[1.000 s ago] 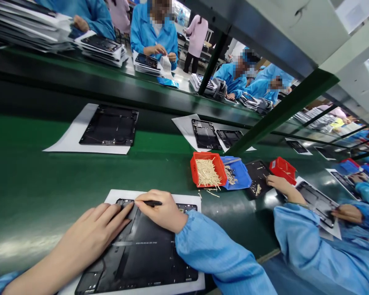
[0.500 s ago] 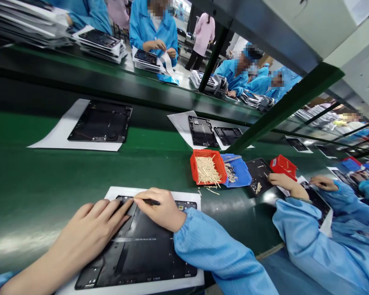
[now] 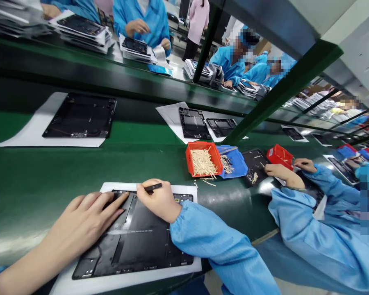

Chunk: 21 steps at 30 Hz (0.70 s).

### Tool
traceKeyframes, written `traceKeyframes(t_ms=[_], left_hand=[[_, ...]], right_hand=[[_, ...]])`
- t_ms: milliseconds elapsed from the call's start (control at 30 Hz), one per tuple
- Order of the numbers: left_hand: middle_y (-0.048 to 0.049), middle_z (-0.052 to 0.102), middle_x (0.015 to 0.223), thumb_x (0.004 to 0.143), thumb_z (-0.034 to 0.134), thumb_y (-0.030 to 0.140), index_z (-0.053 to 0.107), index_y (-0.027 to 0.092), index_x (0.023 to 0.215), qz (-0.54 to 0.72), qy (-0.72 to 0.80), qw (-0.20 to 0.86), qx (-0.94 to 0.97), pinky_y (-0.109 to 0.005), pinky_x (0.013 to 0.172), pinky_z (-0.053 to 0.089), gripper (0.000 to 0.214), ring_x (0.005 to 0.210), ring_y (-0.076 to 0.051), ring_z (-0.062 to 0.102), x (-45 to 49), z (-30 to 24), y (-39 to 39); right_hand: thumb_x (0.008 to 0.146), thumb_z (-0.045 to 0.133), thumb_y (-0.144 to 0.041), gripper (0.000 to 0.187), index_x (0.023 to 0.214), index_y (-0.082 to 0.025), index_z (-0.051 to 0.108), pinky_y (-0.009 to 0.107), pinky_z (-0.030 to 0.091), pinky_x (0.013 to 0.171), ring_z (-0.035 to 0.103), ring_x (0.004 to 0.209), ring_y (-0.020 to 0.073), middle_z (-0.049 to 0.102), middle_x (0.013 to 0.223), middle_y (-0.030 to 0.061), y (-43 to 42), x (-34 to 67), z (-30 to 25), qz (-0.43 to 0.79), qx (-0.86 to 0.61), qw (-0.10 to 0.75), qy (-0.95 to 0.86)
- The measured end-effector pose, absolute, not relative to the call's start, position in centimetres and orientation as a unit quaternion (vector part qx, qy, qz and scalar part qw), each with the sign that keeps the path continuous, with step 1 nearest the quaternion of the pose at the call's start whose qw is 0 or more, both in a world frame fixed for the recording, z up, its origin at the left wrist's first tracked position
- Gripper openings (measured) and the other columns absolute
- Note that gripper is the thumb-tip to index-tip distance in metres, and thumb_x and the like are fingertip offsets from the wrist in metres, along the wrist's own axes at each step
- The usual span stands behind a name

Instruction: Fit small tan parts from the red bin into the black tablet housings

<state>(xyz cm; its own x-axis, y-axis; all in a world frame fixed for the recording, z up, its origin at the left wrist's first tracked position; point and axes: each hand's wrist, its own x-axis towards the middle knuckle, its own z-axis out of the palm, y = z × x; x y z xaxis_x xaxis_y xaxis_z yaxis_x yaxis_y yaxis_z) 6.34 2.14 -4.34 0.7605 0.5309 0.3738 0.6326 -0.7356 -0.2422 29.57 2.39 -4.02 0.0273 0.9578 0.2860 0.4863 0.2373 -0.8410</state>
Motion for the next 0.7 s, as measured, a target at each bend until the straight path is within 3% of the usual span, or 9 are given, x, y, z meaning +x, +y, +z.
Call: traceKeyframes(t_ms=[100,367,567,700], left_hand=[[-0.0176,0.073,0.107,0.111,0.044,0.024,0.074,0.005,0.131,-0.178,-0.293,0.182,-0.922,-0.045,0.082,0.039,0.04,0.098,-0.034,0.059,6.3,-4.7,2.3],[-0.0189,0.077,0.128,0.099,0.04,0.002,0.075,0.005,0.126,-0.199,-0.227,0.147,-0.942,-0.047,0.097,0.044,0.044,0.114,-0.036,0.062,5.7,-5.0,2.4],[-0.0149,0.076,0.137,0.1,0.041,0.006,0.072,0.01,0.134,-0.203,-0.232,0.105,-0.946,-0.043,0.105,0.048,0.046,0.123,-0.033,0.062,5.3,-5.6,2.5],[-0.0133,0.075,0.141,0.103,0.04,0.009,0.071,0.015,0.137,-0.207,-0.25,0.079,-0.943,-0.043,0.106,0.05,0.047,0.126,-0.032,0.062,5.2,-6.3,2.4]], right_hand=[[0.097,0.065,-0.037,0.033,0.069,-0.022,0.073,0.029,0.053,0.065,0.069,0.064,0.0183,0.075,0.069,0.0041,2.2,30.0,-3.8,0.269,-0.564,0.453,-0.636],[0.095,0.063,-0.035,0.027,0.075,-0.022,0.077,0.029,0.055,0.07,0.073,0.071,0.0194,0.079,0.076,0.005,2.2,30.0,-3.5,0.27,-0.565,0.443,-0.641],[0.094,0.064,-0.034,0.026,0.077,-0.021,0.078,0.029,0.056,0.07,0.073,0.072,0.0192,0.08,0.077,0.005,2.2,30.1,-3.6,0.278,-0.57,0.433,-0.641],[0.095,0.065,-0.033,0.023,0.088,-0.02,0.083,0.03,0.06,0.077,0.078,0.082,0.0204,0.084,0.089,0.0068,2.3,30.0,-3.9,0.319,-0.553,0.443,-0.629]])
